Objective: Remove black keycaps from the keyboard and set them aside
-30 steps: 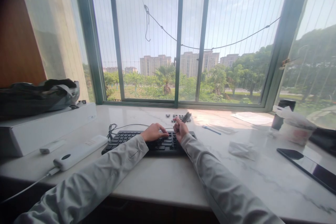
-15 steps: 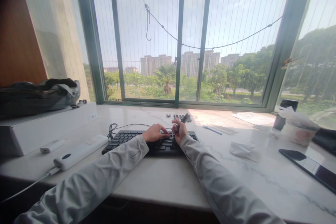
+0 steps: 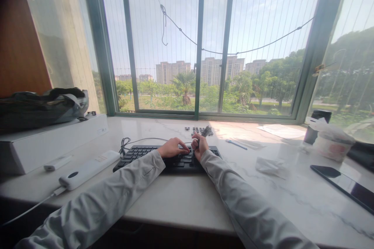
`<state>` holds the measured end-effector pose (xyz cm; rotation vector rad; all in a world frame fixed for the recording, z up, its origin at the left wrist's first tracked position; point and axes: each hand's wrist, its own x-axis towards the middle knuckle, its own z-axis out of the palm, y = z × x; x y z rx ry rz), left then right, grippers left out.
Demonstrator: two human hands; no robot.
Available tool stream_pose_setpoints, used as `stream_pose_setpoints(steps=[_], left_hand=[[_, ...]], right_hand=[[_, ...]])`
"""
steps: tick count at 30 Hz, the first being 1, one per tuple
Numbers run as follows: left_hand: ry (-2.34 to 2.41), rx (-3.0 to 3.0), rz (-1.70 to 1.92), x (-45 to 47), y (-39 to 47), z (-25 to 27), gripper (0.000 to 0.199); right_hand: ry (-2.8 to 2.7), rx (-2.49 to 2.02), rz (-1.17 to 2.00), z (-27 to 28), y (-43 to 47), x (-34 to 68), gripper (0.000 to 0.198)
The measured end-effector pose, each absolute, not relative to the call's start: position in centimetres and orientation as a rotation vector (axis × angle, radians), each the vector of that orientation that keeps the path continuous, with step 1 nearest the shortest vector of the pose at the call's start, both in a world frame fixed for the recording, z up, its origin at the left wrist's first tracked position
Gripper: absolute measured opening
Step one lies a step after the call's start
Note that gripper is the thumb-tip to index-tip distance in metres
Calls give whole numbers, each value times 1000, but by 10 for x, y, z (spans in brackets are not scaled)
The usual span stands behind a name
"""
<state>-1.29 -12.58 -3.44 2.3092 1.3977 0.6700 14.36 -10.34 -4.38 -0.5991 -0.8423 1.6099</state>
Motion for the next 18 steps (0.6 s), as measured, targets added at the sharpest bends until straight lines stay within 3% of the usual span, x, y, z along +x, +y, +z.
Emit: stream_pose_setpoints(steps=[18], left_hand=[[1388,2293,651,-14,-127,-32,32]], right_hand=[[-832,-625,1629,-43,-104,143,23]])
